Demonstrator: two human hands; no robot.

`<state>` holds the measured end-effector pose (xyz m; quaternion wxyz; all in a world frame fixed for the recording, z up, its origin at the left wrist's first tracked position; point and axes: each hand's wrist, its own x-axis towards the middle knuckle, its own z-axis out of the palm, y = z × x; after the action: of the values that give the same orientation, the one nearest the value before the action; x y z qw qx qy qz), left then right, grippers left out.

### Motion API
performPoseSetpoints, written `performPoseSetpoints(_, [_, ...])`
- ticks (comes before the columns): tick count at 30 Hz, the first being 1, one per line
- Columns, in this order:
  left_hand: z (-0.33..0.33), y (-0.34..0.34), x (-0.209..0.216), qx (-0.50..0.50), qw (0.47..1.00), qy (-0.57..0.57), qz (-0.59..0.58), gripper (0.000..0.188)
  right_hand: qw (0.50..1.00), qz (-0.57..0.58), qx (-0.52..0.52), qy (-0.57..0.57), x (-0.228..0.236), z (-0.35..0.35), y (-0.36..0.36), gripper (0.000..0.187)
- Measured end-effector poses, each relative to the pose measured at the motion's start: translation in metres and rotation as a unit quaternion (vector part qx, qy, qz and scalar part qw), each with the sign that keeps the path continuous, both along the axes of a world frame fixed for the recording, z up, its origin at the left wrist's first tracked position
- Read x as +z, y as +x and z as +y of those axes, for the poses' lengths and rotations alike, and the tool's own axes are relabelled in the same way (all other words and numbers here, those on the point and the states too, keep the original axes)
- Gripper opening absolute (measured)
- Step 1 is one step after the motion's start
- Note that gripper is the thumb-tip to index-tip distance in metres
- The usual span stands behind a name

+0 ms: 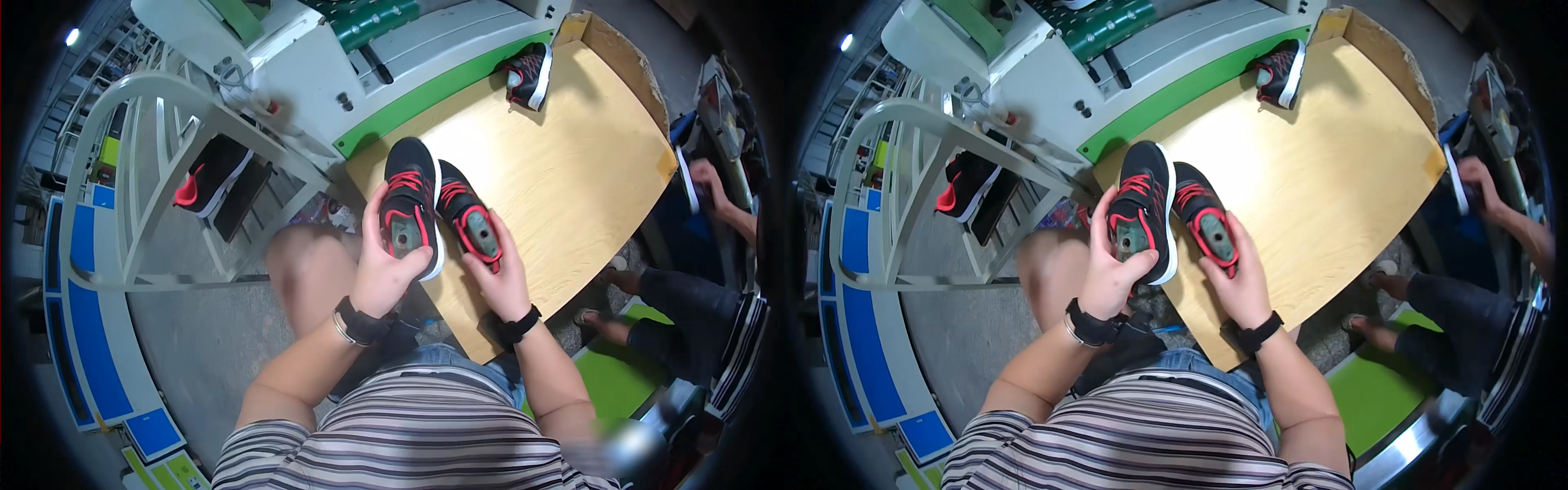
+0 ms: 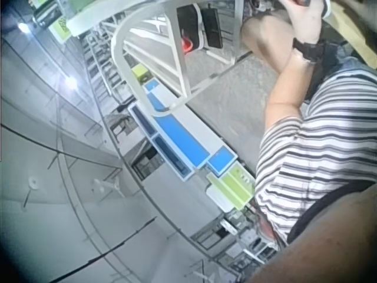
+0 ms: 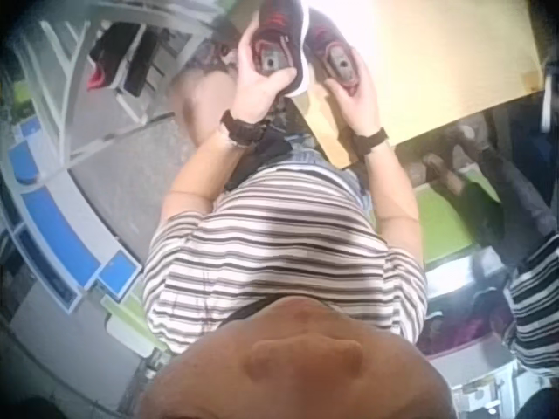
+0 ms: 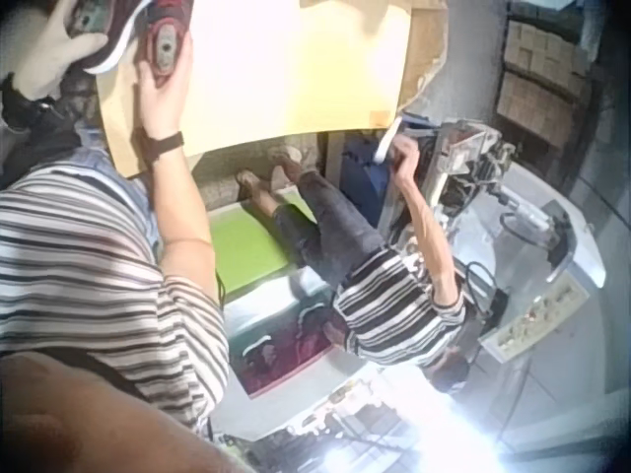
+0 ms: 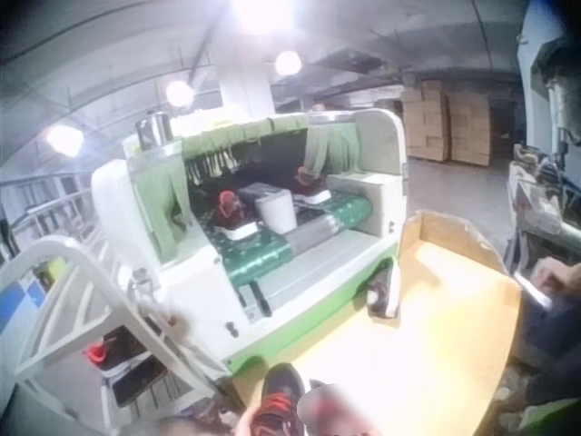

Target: Inspecting manufactured sneakers, checking soles, and marking interior labels at a factory station.

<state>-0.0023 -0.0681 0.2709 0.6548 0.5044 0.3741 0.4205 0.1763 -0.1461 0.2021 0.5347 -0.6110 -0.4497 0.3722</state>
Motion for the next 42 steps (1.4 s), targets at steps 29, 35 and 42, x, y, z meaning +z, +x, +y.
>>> performPoseSetpoints(29, [0.189, 0.095, 0.115, 0.295, 0.878, 0.371, 0.068, 0.086, 0.981, 0.092, -0.172, 0.013, 0.006, -0.006, 0.037, 0.082])
performPoseSetpoints(35, [0.273, 0.110, 0.097, 0.368, 0.800, 0.410, 0.237, 0.095, 0.974, 0.038, -0.128, 0.182, 0.112, 0.101, 0.118, 0.060])
performPoseSetpoints(42, [0.311, 0.105, 0.115, 0.300, 0.857, 0.351, 0.230, 0.098, 0.926, -0.283, -0.150, 0.201, 0.193, 0.362, 0.189, 0.064])
